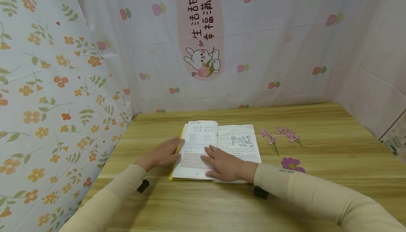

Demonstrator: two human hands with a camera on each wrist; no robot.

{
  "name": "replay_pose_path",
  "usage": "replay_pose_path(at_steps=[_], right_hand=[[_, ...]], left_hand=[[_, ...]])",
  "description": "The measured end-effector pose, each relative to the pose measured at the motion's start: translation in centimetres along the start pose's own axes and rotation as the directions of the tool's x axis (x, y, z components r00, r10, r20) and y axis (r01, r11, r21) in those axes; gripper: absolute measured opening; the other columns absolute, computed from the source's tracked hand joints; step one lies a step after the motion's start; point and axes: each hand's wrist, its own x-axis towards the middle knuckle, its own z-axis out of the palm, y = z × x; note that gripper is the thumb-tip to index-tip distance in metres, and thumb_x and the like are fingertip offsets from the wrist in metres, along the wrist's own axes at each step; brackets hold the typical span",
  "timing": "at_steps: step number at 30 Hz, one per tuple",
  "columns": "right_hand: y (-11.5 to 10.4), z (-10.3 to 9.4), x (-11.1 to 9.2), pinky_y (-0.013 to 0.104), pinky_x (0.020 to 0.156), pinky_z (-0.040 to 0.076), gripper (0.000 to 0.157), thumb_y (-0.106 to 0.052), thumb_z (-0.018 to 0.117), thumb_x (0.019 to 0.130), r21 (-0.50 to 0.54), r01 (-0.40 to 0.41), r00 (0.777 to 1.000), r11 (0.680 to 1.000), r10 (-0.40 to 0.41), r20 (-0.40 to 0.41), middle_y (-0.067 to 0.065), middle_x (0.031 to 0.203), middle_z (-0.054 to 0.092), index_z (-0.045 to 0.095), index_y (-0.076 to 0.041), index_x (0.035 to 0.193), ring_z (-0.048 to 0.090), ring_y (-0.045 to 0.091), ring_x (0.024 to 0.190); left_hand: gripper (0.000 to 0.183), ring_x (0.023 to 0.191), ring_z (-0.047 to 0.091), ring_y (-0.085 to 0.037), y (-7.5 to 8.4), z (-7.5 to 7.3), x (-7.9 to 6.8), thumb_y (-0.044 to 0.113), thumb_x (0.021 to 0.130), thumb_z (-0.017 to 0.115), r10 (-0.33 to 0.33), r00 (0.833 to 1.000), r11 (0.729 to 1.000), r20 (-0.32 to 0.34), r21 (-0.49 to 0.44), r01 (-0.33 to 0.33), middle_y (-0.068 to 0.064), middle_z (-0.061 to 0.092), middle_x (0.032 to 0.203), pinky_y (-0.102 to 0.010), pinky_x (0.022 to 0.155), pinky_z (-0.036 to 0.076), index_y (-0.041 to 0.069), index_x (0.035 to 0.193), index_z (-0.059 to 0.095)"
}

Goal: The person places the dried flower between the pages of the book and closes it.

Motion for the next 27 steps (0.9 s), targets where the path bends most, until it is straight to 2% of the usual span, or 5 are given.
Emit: replay_pose_path(at_steps=[6,10,13,20,27], right_hand=[[0.1,0.0,0.2,0.044,0.114,0.017,0.06,-0.046,0.043,0.102,-0.034,0.022,0.999,0.999,-0.021,0.035,0.018,0.156,0.026,0.039,-0.01,0.15,0.017,0.037,0.144],[0.1,0.0,0.3,0.045,0.114,0.017,0.059,-0.046,0.041,0.103,-0.071,0.047,0.998,0.996,-0.043,0.056,0.016,0.156,0.027,0.038,-0.011,0.15,0.018,0.037,0.144],[0.1,0.0,0.4,0.046,0.114,0.018,0.058,-0.045,0.041,0.103,-0.081,0.056,0.997,0.995,-0.051,0.066,0.016,0.155,0.029,0.039,-0.01,0.15,0.019,0.037,0.143],[0.0,0.2,0.6,0.047,0.114,0.019,0.058,-0.046,0.041,0.103,-0.093,0.039,0.996,0.995,-0.031,0.084,0.014,0.155,0.03,0.039,-0.011,0.15,0.019,0.036,0.143],[-0.1,0.1,0.7,0.046,0.114,0.019,0.058,-0.047,0.04,0.103,-0.119,0.024,0.995,0.993,-0.012,0.103,0.012,0.156,0.029,0.039,-0.013,0.15,0.018,0.035,0.144]], left_hand=[[0.074,0.139,0.03,-0.036,0.5,0.2,0.4,0.055,0.095,0.054,0.063,0.998,0.993,-0.007,0.097,-0.062,-0.018,0.032,0.153,-0.051,0.11,0.026,0.012,0.151,0.035],[0.083,0.137,0.032,-0.038,0.6,0.6,0.6,0.062,0.089,0.057,0.104,0.995,0.984,0.001,0.145,-0.103,-0.019,0.032,0.152,-0.053,0.109,0.027,0.012,0.151,0.035],[0.086,0.138,0.031,-0.039,0.8,0.8,0.7,0.064,0.086,0.059,0.101,0.995,0.982,0.014,0.156,-0.102,-0.019,0.031,0.153,-0.054,0.109,0.026,0.013,0.151,0.035],[0.095,0.141,0.025,-0.036,1.0,1.4,0.7,0.075,0.082,0.053,0.034,0.997,0.972,0.062,0.23,-0.047,-0.014,0.025,0.157,-0.051,0.111,0.022,0.017,0.154,0.03],[0.095,0.14,0.027,-0.037,1.0,1.8,0.8,0.074,0.083,0.052,0.049,0.997,0.962,0.061,0.267,-0.064,-0.017,0.025,0.156,-0.051,0.11,0.025,0.015,0.154,0.029]])
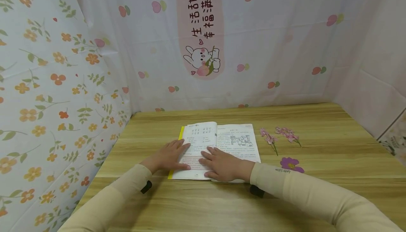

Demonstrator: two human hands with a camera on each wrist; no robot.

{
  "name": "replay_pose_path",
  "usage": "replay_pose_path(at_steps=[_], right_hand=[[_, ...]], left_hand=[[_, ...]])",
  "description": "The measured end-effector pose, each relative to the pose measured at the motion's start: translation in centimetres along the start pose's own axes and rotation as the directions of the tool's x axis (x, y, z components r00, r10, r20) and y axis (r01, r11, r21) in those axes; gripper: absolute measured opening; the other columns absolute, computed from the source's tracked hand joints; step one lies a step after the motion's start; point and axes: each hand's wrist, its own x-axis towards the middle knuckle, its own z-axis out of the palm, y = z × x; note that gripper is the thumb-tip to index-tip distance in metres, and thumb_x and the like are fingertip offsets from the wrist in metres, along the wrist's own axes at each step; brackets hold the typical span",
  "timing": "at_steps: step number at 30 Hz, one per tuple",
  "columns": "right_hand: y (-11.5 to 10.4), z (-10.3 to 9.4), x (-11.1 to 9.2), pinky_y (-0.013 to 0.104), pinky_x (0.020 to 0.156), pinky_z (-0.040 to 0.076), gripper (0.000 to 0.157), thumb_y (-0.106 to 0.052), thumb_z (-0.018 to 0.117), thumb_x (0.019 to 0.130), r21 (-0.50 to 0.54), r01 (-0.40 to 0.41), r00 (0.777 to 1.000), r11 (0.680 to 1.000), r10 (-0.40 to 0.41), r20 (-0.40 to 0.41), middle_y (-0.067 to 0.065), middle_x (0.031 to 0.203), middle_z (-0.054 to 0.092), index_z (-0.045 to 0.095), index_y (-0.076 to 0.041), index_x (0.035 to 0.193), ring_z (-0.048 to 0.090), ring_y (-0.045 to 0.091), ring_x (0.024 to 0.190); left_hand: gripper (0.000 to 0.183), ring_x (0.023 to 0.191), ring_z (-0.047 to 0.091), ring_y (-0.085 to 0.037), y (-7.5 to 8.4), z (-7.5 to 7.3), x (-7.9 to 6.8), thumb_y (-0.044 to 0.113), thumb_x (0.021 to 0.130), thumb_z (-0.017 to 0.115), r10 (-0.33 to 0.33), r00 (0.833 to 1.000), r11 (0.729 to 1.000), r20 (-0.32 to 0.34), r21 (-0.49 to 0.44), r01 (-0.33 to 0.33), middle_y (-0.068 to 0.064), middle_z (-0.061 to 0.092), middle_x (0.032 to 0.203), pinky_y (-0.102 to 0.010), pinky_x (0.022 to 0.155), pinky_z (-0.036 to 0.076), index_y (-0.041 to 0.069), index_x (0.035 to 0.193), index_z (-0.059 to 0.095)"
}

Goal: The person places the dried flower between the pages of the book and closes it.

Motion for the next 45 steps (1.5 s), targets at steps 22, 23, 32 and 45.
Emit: replay_pose_path(at_steps=[22,23,32,45], right_hand=[[2.1,-2.3,-2.5,0.047,0.113,0.021,0.062,-0.045,0.046,0.102,0.052,-0.009,0.993,0.999,0.015,-0.117,0.017,0.155,0.029,0.038,-0.008,0.15,0.022,0.033,0.143],[2.5,-2.4,-2.8,0.048,0.113,0.021,0.062,-0.046,0.046,0.102,0.061,-0.02,0.991,0.998,0.028,-0.129,0.017,0.155,0.029,0.038,-0.008,0.149,0.023,0.033,0.143],[5.9,-2.8,-7.3,0.053,0.105,0.034,0.06,-0.039,0.059,0.097,0.141,-0.109,0.946,0.984,0.146,-0.29,0.017,0.15,0.039,0.045,-0.005,0.145,0.038,0.036,0.135],[12.1,-2.6,-14.1,0.059,0.089,0.045,0.057,-0.026,0.064,0.096,0.419,-0.317,0.812,0.851,0.471,-0.344,0.026,0.138,0.049,0.043,0.0,0.143,0.056,0.046,0.112]], left_hand=[[0.095,0.14,0.026,-0.039,-0.3,0.1,0.3,0.075,0.084,0.049,0.007,1.0,1.0,0.021,0.02,-0.007,-0.019,0.023,0.156,-0.051,0.111,0.025,0.016,0.155,0.026],[0.096,0.14,0.026,-0.039,-0.3,0.1,0.3,0.075,0.084,0.049,0.009,1.0,1.0,0.021,0.024,-0.01,-0.019,0.023,0.156,-0.051,0.11,0.025,0.016,0.155,0.026],[0.096,0.14,0.026,-0.038,-0.2,0.3,0.3,0.076,0.084,0.047,0.005,1.0,1.0,0.017,0.025,-0.005,-0.016,0.024,0.156,-0.051,0.111,0.024,0.017,0.156,0.025],[0.097,0.14,0.025,-0.036,-0.1,0.4,0.2,0.077,0.083,0.047,-0.002,1.0,1.0,0.019,0.029,0.001,-0.016,0.023,0.157,-0.049,0.111,0.024,0.016,0.156,0.024]])
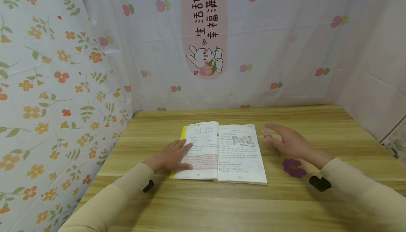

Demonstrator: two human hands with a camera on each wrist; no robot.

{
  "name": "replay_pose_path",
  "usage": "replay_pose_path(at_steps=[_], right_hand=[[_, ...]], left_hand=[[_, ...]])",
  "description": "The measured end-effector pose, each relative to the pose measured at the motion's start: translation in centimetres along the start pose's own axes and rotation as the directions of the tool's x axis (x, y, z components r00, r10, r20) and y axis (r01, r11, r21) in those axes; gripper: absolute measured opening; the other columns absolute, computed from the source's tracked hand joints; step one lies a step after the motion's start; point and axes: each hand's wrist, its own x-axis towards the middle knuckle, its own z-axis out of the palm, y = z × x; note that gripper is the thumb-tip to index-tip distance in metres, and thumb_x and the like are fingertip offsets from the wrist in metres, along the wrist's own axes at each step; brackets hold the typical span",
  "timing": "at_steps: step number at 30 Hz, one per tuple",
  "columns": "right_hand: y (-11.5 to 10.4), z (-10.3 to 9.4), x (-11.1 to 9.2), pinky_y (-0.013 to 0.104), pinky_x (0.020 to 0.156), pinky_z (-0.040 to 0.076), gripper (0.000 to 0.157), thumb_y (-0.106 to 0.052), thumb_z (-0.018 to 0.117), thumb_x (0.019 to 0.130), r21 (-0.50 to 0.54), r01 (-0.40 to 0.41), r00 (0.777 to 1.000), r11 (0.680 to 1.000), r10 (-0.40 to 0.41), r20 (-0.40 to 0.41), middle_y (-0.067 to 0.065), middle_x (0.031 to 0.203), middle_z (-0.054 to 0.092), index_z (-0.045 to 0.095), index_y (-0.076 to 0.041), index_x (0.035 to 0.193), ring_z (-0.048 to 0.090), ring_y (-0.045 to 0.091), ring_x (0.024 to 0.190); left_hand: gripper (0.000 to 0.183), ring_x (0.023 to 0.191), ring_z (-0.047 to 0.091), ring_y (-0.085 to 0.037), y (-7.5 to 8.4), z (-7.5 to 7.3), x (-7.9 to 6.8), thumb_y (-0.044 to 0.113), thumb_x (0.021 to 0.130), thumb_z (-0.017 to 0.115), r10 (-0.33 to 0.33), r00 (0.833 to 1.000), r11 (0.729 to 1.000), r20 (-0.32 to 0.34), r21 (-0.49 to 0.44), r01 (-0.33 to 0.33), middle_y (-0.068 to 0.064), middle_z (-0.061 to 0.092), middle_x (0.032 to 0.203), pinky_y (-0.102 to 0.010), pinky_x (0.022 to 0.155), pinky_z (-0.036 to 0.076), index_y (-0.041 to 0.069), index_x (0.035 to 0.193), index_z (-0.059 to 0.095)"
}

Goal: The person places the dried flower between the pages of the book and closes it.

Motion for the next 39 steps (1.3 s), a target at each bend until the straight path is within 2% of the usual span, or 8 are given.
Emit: replay_pose_path(at_steps=[1,6,13,20,24,31,33,39], right_hand=[[0.6,-0.3,-0.2,0.06,0.09,0.044,0.057,-0.026,0.062,0.097,0.018,-0.029,1.0,0.999,0.029,-0.006,0.027,0.137,0.049,0.043,0.0,0.143,0.051,0.048,0.118],[2.9,-1.3,-1.0,0.059,0.085,0.047,0.056,-0.028,0.058,0.099,0.116,-0.138,0.987,0.984,0.146,-0.061,0.031,0.131,0.052,0.043,0.006,0.141,0.054,0.049,0.113],[5.6,-1.7,-2.0,0.06,0.087,0.044,0.056,-0.032,0.054,0.101,0.165,-0.294,0.95,0.941,0.308,-0.06,0.032,0.126,0.052,0.044,0.009,0.138,0.052,0.048,0.112],[7.8,-1.6,-2.7,0.059,0.088,0.044,0.055,-0.031,0.054,0.101,0.179,-0.356,0.93,0.917,0.367,-0.034,0.035,0.122,0.053,0.047,0.014,0.132,0.051,0.05,0.11],[8.7,-1.5,-2.8,0.056,0.085,0.044,0.056,-0.034,0.054,0.1,0.183,-0.407,0.91,0.895,0.414,0.0,0.035,0.121,0.052,0.049,0.015,0.128,0.051,0.048,0.108],[9.8,-0.7,-2.9,0.04,0.073,0.049,0.054,-0.034,0.057,0.099,0.193,-0.441,0.894,0.877,0.448,0.006,0.033,0.116,0.056,0.054,0.014,0.123,0.056,0.04,0.098],[9.8,-0.4,-2.8,0.041,0.073,0.049,0.054,-0.034,0.058,0.098,0.189,-0.436,0.896,0.88,0.445,-0.003,0.032,0.115,0.056,0.054,0.014,0.123,0.056,0.04,0.098],[9.9,0.0,-2.5,0.057,0.086,0.044,0.06,-0.037,0.057,0.098,0.154,-0.423,0.902,0.893,0.432,-0.025,0.036,0.12,0.052,0.05,0.015,0.128,0.05,0.049,0.108]], left_hand=[[0.097,0.14,0.025,-0.035,0.0,0.0,0.0,0.077,0.083,0.047,-0.002,1.0,1.0,0.002,0.004,0.002,-0.016,0.023,0.157,-0.049,0.111,0.024,0.017,0.156,0.024],[0.097,0.141,0.025,-0.036,0.1,-0.1,-0.1,0.076,0.083,0.048,-0.004,1.0,1.0,0.003,0.006,0.004,-0.016,0.023,0.157,-0.049,0.112,0.023,0.017,0.156,0.023],[0.097,0.141,0.024,-0.037,0.0,-0.1,0.0,0.076,0.083,0.048,-0.006,1.0,1.0,0.011,-0.003,0.006,-0.016,0.021,0.157,-0.049,0.112,0.023,0.018,0.156,0.023],[0.098,0.142,0.022,-0.036,0.1,0.0,0.1,0.078,0.082,0.048,-0.021,0.999,1.0,0.024,-0.017,0.022,-0.016,0.021,0.158,-0.05,0.112,0.022,0.019,0.156,0.023],[0.098,0.142,0.022,-0.037,0.1,0.0,0.0,0.078,0.082,0.048,-0.021,0.999,0.999,0.028,-0.034,0.022,-0.016,0.02,0.158,-0.05,0.112,0.022,0.019,0.156,0.023],[0.098,0.142,0.022,-0.036,0.1,0.1,0.1,0.078,0.081,0.048,-0.028,0.999,0.999,0.024,-0.025,0.028,-0.015,0.02,0.158,-0.05,0.112,0.021,0.021,0.156,0.022],[0.098,0.142,0.022,-0.036,0.2,0.1,0.1,0.078,0.081,0.048,-0.029,0.999,0.999,0.021,-0.026,0.029,-0.015,0.021,0.158,-0.051,0.112,0.021,0.021,0.156,0.023],[0.098,0.141,0.023,-0.037,0.2,0.0,0.1,0.077,0.081,0.049,-0.033,0.999,0.999,0.026,-0.025,0.034,-0.015,0.021,0.158,-0.051,0.112,0.021,0.02,0.156,0.023]])
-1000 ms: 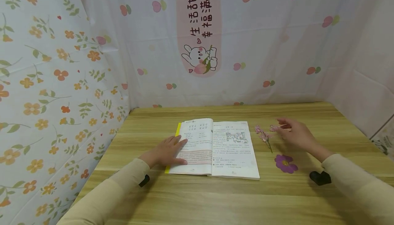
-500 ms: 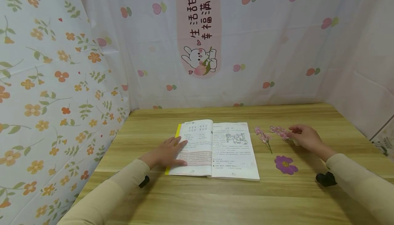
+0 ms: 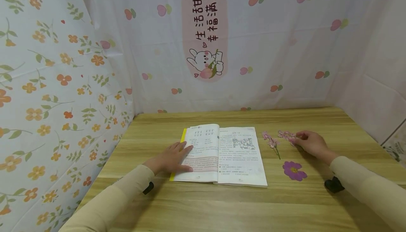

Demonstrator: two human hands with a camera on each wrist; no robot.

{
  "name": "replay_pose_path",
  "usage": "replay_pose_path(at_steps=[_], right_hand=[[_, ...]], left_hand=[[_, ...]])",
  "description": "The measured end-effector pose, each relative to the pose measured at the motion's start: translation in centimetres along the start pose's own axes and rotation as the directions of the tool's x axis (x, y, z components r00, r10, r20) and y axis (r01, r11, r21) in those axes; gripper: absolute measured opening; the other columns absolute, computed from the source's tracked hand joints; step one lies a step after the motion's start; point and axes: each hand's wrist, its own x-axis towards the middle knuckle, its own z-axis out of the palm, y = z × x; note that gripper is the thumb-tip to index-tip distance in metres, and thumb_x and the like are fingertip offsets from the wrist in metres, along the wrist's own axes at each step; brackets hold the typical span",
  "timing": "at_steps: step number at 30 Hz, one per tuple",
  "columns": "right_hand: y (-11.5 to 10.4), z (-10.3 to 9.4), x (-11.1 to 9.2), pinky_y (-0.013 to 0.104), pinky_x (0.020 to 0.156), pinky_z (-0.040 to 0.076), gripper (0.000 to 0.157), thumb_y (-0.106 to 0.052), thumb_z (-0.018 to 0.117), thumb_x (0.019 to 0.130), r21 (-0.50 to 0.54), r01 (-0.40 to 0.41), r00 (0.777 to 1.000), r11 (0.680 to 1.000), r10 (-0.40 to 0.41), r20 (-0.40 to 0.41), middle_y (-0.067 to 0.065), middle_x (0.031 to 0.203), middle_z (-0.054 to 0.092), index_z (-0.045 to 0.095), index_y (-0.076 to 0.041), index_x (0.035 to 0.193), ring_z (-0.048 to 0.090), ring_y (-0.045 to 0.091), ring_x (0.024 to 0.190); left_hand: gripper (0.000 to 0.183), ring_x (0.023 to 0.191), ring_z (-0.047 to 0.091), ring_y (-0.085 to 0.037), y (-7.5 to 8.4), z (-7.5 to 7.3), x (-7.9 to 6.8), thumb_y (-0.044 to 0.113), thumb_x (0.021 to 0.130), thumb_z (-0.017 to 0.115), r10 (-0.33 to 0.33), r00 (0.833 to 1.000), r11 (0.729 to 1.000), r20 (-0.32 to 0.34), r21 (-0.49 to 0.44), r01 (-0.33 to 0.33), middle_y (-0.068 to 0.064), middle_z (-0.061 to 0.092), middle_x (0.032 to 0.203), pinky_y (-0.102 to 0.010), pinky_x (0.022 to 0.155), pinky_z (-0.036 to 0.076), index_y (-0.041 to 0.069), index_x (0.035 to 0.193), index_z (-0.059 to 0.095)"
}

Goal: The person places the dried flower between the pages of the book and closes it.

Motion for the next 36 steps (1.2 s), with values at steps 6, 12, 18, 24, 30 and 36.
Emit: replay_pose_path(at_steps=[6,12,18,24,30,36], right_hand=[[-0.18,0.04,0.32,0.06,0.087,0.042,0.057,-0.031,0.06,0.098,-0.064,0.026,1.0,0.998,-0.027,-0.004,0.038,0.118,0.054,0.05,0.015,0.129,0.051,0.052,0.107],[-0.19,0.11,0.36,0.059,0.082,0.045,0.052,-0.03,0.06,0.097,-0.092,0.031,0.999,0.995,-0.029,0.022,0.037,0.118,0.056,0.054,0.011,0.129,0.053,0.052,0.105],[-0.3,0.06,0.27,0.059,0.084,0.044,0.05,-0.032,0.06,0.097,-0.075,0.001,1.0,0.997,0.001,0.024,0.038,0.122,0.053,0.057,0.008,0.128,0.051,0.053,0.108],[-0.23,0.03,0.11,0.054,0.079,0.046,0.045,-0.028,0.062,0.096,-0.047,-0.012,1.0,0.999,0.012,0.003,0.034,0.115,0.057,0.06,0.01,0.118,0.054,0.048,0.101],[-0.28,0.06,-0.03,0.034,0.064,0.042,0.03,-0.023,0.062,0.095,0.003,-0.045,0.999,0.999,0.045,-0.015,0.016,0.094,0.064,0.064,0.007,0.102,0.053,0.025,0.079],[-0.46,-0.35,-0.03,0.035,0.068,0.043,0.034,-0.025,0.059,0.097,0.071,-0.085,0.996,0.994,0.085,0.011,0.02,0.102,0.064,0.064,0.008,0.106,0.054,0.029,0.087]], left_hand=[[0.097,0.141,0.024,-0.038,0.01,-0.09,-0.02,0.076,0.082,0.049,0.006,1.0,1.0,-0.006,0.008,-0.006,-0.017,0.022,0.157,-0.051,0.111,0.022,0.019,0.156,0.024],[0.097,0.142,0.022,-0.037,0.18,-0.17,-0.14,0.076,0.082,0.05,-0.004,1.0,1.0,0.003,-0.015,0.004,-0.015,0.021,0.158,-0.051,0.112,0.02,0.02,0.156,0.023],[0.097,0.142,0.022,-0.037,0.15,-0.12,-0.2,0.077,0.081,0.05,-0.006,1.0,1.0,0.0,-0.024,0.006,-0.015,0.021,0.158,-0.051,0.112,0.02,0.02,0.156,0.023],[0.097,0.142,0.021,-0.038,0.16,-0.05,-0.27,0.076,0.082,0.05,-0.011,1.0,1.0,0.001,-0.022,0.011,-0.014,0.02,0.158,-0.051,0.112,0.02,0.021,0.156,0.023],[0.096,0.143,0.02,-0.037,0.27,-0.14,-0.31,0.076,0.082,0.051,-0.02,1.0,0.999,0.009,-0.037,0.021,-0.014,0.019,0.159,-0.052,0.113,0.018,0.022,0.156,0.023],[0.097,0.143,0.018,-0.038,0.32,-0.11,-0.41,0.077,0.082,0.049,-0.022,1.0,0.999,0.02,-0.042,0.023,-0.014,0.018,0.159,-0.052,0.113,0.018,0.022,0.157,0.021]])
